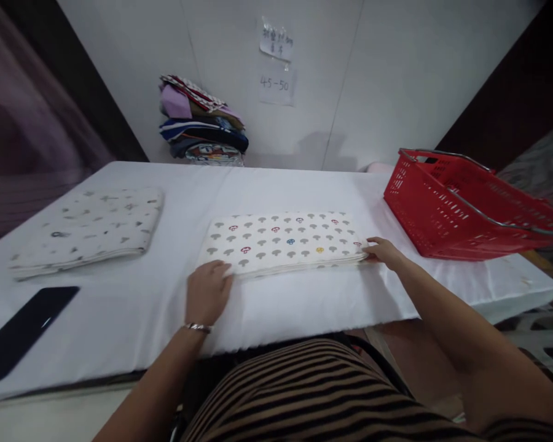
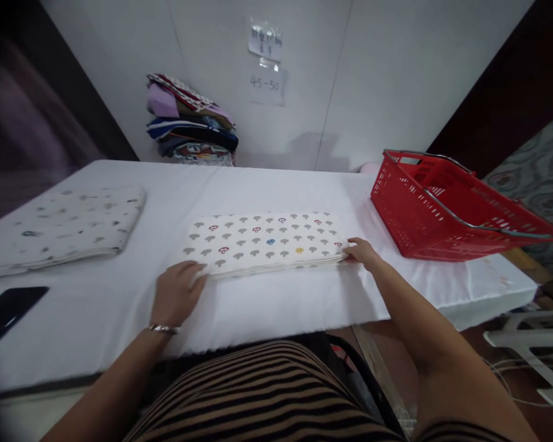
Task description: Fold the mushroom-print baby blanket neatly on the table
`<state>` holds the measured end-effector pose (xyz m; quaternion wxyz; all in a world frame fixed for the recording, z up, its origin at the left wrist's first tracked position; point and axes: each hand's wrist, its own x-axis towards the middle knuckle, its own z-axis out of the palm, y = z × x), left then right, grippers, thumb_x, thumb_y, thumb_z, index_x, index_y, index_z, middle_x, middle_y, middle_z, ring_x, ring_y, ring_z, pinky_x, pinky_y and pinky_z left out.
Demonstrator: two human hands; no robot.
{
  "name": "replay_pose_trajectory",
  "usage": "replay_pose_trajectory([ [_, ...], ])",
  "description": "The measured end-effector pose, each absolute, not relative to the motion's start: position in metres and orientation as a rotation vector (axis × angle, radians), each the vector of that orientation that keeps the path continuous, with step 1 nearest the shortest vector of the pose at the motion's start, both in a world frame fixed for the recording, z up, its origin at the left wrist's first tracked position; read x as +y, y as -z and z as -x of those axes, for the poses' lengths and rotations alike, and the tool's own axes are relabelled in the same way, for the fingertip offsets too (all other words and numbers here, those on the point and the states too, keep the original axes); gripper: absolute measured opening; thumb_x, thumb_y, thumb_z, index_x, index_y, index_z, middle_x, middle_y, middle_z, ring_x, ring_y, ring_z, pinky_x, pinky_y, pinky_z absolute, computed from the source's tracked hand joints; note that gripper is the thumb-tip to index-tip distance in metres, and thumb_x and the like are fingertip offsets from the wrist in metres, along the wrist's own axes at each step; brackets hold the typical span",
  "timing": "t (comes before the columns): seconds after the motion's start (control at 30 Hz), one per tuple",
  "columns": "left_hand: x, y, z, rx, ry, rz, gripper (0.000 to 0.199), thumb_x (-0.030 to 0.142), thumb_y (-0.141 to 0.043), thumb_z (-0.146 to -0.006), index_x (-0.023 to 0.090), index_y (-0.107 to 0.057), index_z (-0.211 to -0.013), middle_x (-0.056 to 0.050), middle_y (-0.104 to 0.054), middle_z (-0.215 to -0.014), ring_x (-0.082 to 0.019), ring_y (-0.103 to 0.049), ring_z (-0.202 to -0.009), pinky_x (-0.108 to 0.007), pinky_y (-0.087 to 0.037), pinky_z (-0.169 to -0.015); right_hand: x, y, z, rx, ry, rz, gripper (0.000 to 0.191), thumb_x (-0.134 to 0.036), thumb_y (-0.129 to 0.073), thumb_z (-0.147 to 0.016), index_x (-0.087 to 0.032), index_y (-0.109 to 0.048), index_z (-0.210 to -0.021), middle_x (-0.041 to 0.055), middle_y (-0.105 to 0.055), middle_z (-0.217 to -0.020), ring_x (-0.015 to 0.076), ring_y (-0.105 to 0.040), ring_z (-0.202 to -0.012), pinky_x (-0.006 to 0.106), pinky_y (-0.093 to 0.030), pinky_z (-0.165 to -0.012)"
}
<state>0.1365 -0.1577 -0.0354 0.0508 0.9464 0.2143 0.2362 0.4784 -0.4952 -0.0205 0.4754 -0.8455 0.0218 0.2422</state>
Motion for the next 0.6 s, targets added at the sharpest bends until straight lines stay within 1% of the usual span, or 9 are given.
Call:
replay_pose_trajectory([
  [0.1, -0.178, 0.038, -0.162, 0.357, -0.587, -2.927, 0.025, 0.029, -0.049, -0.085, 0.019, -0.063, -0.104, -0.01, -0.062, -0.11, -0.025, -0.053, -0.103, -0.041, -0.041, -0.088, -0.499, 0.025, -0.482, 0.054, -0.6, 2.024, 0.062, -0.012, -0.069, -0.069, -0.011, -0.048, -0.127, -0.0003, -0.062, -0.056, 0.0149, -0.061, -0.052, 0.026, -0.055, -0.054],
  [0.2, -0.189, 0.041, -0.185, 0.202, -0.491, -2.921, 0.023, 0.026, -0.053, -0.083, 0.021, -0.062, -0.104, -0.009, -0.06, -0.112, -0.025, -0.051, -0.105, -0.041, -0.041, -0.088, -0.499, 0.027, -0.481, 0.035, -0.59, 2.027, 0.063, -0.011, -0.067, -0.069, -0.011, -0.047, -0.129, -0.0012, -0.061, -0.055, 0.0135, -0.059, -0.049, 0.025, -0.055, -0.053],
  [0.3, -0.191, 0.044, -0.2, 0.112, -0.417, -2.912, 0.023, 0.024, -0.053, -0.084, 0.021, -0.062, -0.105, -0.009, -0.059, -0.111, -0.023, -0.052, -0.102, -0.039, -0.042, -0.086, -0.498, 0.024, -0.478, -0.005, -0.544, 2.034, 0.066, -0.009, -0.066, -0.07, -0.012, -0.045, -0.132, -0.0024, -0.059, -0.052, 0.0127, -0.058, -0.046, 0.023, -0.053, -0.049],
  [0.43, -0.184, 0.048, -0.208, 0.051, -0.353, -2.911, 0.021, 0.027, -0.051, -0.086, 0.02, -0.063, -0.102, -0.008, -0.061, -0.105, -0.021, -0.053, -0.097, -0.037, -0.043, -0.083, -0.498, 0.019, -0.474, -0.039, -0.506, 2.012, 0.071, -0.009, -0.066, -0.071, -0.014, -0.041, -0.136, -0.0045, -0.056, -0.052, 0.0115, -0.056, -0.044, 0.021, -0.05, -0.046],
  [0.6, -0.179, 0.046, -0.209, -0.015, -0.333, -2.915, 0.022, 0.028, -0.047, -0.089, 0.02, -0.064, -0.1, -0.007, -0.061, -0.103, -0.019, -0.054, -0.094, -0.035, -0.043, -0.082, -0.502, 0.019, -0.476, -0.09, -0.49, 1.988, 0.066, -0.01, -0.066, -0.072, -0.016, -0.045, -0.134, -0.0035, -0.059, -0.059, 0.0092, -0.055, -0.044, 0.019, -0.048, -0.044],
])
